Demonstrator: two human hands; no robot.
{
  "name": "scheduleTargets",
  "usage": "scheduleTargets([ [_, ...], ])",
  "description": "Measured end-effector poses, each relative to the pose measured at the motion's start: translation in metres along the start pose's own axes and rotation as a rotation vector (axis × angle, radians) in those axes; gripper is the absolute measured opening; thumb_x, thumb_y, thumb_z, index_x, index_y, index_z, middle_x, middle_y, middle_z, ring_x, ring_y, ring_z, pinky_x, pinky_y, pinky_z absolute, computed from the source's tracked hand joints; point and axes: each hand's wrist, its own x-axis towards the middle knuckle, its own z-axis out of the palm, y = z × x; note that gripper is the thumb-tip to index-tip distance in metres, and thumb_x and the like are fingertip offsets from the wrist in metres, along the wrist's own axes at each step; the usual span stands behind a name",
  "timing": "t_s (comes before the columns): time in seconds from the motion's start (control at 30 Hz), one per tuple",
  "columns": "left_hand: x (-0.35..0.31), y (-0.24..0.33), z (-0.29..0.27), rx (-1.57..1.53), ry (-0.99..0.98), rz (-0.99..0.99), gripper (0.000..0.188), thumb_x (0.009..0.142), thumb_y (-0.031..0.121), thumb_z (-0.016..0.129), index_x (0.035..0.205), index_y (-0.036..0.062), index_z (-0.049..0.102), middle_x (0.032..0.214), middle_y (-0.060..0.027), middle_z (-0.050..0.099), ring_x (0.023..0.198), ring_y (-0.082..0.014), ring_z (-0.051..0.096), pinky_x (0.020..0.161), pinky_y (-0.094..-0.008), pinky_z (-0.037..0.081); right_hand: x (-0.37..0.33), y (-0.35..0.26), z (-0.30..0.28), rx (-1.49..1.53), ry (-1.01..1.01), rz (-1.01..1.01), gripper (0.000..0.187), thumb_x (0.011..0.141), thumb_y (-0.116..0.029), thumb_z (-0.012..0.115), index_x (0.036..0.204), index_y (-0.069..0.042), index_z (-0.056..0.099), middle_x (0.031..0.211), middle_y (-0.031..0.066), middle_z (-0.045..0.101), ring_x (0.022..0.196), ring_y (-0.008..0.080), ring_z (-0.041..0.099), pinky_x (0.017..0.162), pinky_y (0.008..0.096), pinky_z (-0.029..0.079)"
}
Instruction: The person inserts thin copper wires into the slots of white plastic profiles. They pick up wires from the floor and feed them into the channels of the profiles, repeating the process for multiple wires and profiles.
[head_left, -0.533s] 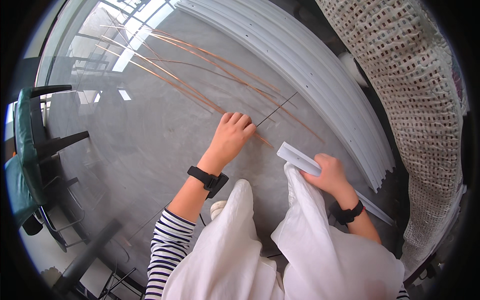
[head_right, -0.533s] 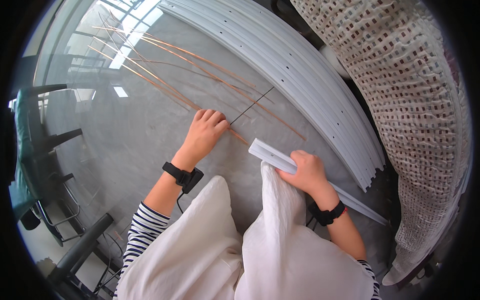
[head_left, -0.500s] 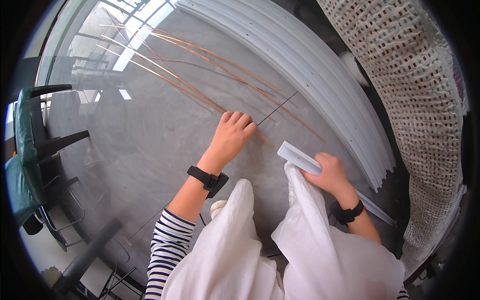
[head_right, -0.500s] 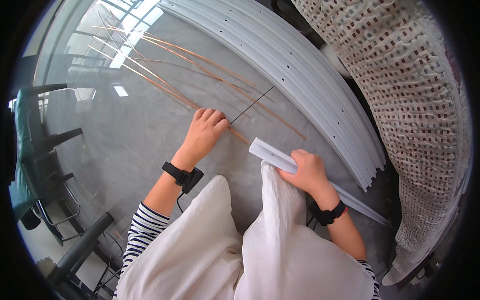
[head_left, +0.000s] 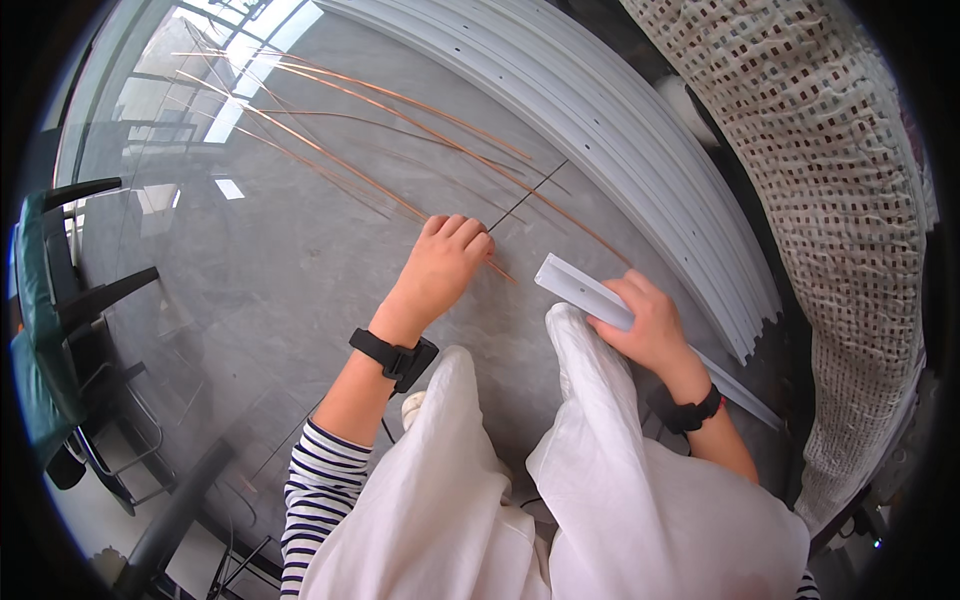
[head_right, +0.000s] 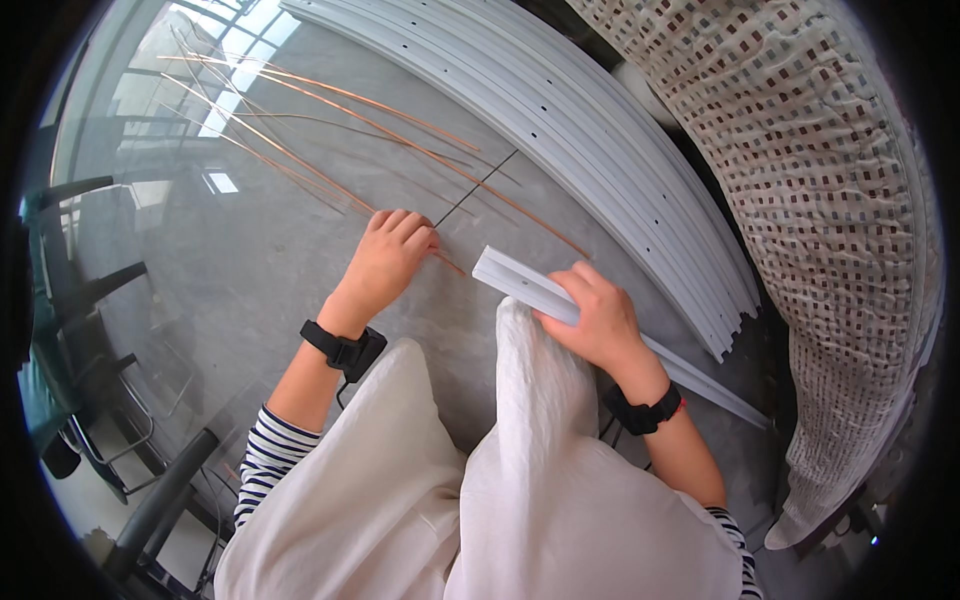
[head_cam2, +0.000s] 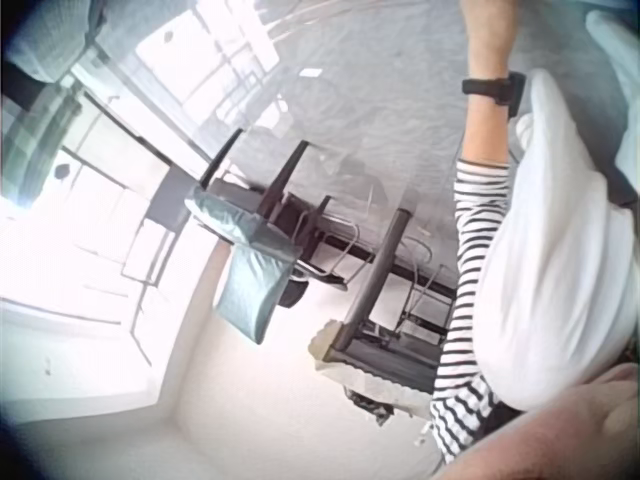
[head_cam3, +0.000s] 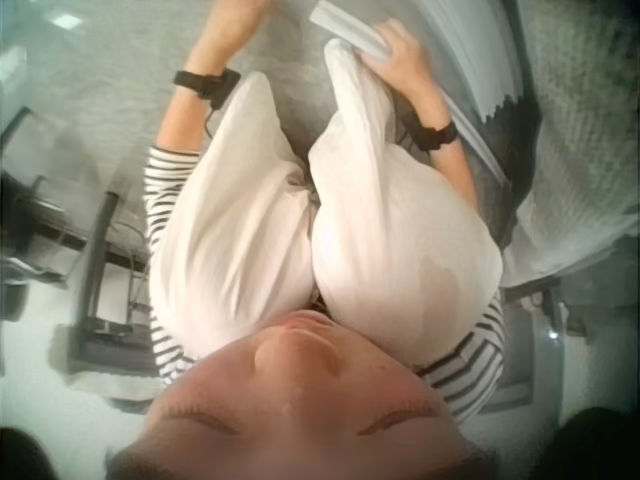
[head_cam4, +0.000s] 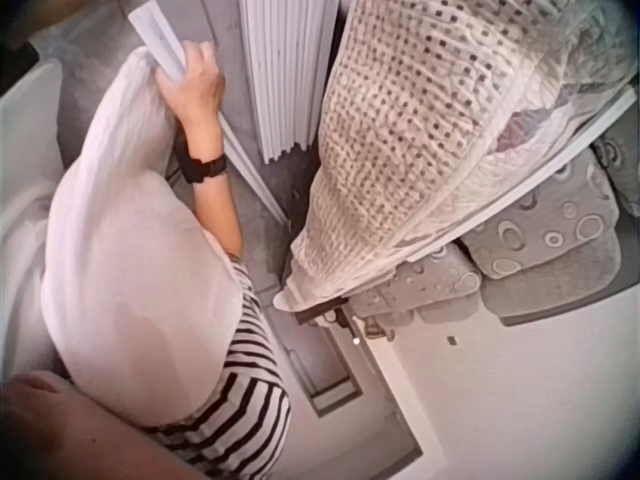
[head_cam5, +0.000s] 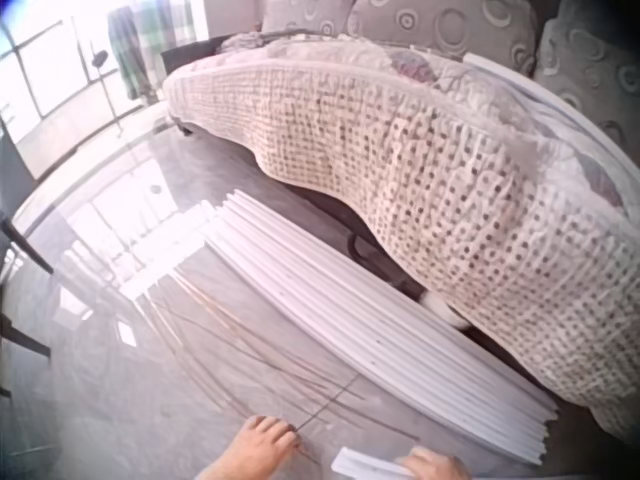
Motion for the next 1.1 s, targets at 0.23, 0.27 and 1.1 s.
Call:
scheduleTargets([
  [0.23, 0.022, 0.027, -0.040, -0.182, 0.135, 0.016, 0.012, 0.078, 0.003, 0.066, 0.087, 0.0082, 0.060, 0.080, -0.0029, 0.057, 0.078, -0.0221, 0.055, 0.073, -0.0336, 0.042, 0.000, 0.009, -0.012, 0.328, -0.260, 0.014, 0.041, 0.071, -0.015, 0.077, 0.107, 0.001, 0.066, 0.097, 0.0141, 0.069, 0.086, 0.0249, 0.067, 0.078, 0.0321, 0.052],
  [0.27, 0.024, 0.036, -0.049, -0.217, 0.117, 0.026, 0.012, 0.078, 0.003, 0.067, 0.087, 0.0081, 0.060, 0.080, -0.0029, 0.057, 0.078, -0.0217, 0.055, 0.072, -0.0335, 0.042, 0.000, 0.007, -0.014, 0.384, -0.308, 0.067, 0.042, 0.071, -0.015, 0.077, 0.108, 0.002, 0.066, 0.097, 0.0148, 0.070, 0.087, 0.0231, 0.067, 0.079, 0.0313, 0.052],
  [1.1, 0.030, 0.050, -0.058, -0.270, 0.081, 0.060, 0.014, 0.077, 0.000, 0.067, 0.088, 0.0087, 0.063, 0.077, -0.0027, 0.055, 0.076, -0.0215, 0.053, 0.070, -0.0331, 0.041, 0.005, 0.003, -0.031, 0.606, -0.477, 0.261, 0.045, 0.078, -0.017, 0.076, 0.115, 0.004, 0.064, 0.101, 0.0069, 0.068, 0.093, 0.0111, 0.060, 0.085, 0.0273, 0.048],
])
